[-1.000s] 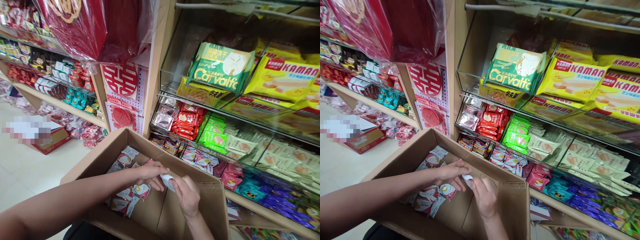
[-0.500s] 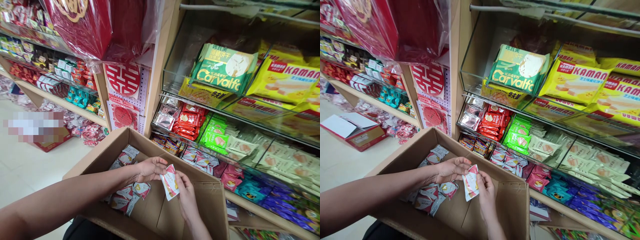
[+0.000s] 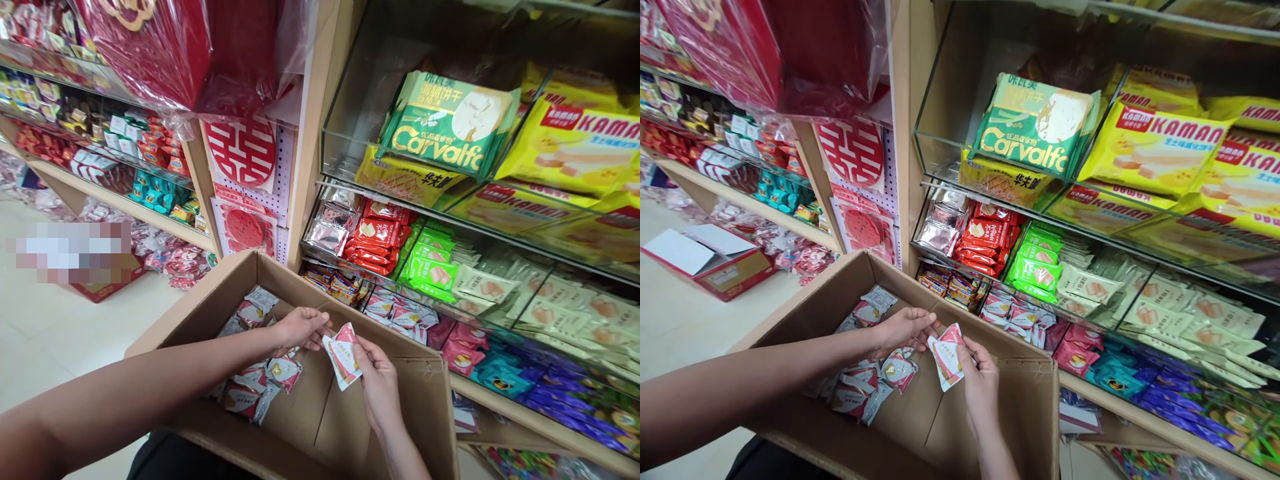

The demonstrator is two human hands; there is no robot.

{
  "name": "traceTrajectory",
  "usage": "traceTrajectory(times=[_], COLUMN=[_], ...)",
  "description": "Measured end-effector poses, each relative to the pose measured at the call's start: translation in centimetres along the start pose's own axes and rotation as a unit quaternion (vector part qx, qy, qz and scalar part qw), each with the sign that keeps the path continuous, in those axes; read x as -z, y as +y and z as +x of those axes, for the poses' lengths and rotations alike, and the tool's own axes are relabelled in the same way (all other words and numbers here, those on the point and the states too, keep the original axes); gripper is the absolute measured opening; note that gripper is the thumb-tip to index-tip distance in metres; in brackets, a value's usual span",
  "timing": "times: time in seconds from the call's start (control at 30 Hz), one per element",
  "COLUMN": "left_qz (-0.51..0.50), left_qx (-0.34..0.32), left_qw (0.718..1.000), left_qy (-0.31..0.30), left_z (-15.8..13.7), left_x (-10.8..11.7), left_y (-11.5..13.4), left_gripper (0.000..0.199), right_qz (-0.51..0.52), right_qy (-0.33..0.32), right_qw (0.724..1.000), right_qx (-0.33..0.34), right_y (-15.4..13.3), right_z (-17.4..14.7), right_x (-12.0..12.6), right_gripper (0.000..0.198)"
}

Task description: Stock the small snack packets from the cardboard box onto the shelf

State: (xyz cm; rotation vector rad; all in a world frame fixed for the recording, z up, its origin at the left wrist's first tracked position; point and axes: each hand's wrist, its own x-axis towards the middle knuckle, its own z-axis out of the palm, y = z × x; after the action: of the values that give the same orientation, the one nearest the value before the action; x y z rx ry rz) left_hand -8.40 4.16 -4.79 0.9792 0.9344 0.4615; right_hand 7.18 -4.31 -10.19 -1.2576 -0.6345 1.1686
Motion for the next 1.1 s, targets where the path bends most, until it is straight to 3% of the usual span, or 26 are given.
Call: traceTrajectory(times=[0.13,0.3,0.5,0.67,0.9,1.1], left_qz=[0.088,0.084,0.186,0.209,0.152,0.183], left_qx=[-0.011,-0.014,-0.056,-0.080,-0.035,-0.084], left_qw=[0.993,0.995,0.971,0.967,0.985,0.979], left_qy=[-0.073,-0.060,-0.137,-0.121,-0.068,-0.026], left_z=[-0.1,-0.1,0.3,0.6,0.6,0.2], left_x=[-0.2,-0.3,0.6,0.7,0.4,-0.5], left_y=[-0.4,-0.4,-0.5,-1.0,-1.0,-1.2], left_gripper=[0.053,0.058,0.054,0.050,0.052,0.048], right_qz=[-0.037,0.026,-0.007,-0.006,0.025,0.025], right_qy=[-0.011,-0.065,-0.056,-0.063,-0.049,-0.055], right_qw=[0.999,0.995,0.997,0.997,0.997,0.997], right_qx=[0.014,-0.064,-0.046,-0.047,-0.061,-0.043], right_y=[-0.3,-0.6,-0.4,-0.2,0.0,-0.5], right_z=[-0.3,-1.1,-0.7,-0.4,-0.4,-0.6], right_x=[0.0,-0.5,-0.3,0.0,0.0,-0.3], right_gripper=[0.038,0.057,0.044,0.041,0.041,0.039])
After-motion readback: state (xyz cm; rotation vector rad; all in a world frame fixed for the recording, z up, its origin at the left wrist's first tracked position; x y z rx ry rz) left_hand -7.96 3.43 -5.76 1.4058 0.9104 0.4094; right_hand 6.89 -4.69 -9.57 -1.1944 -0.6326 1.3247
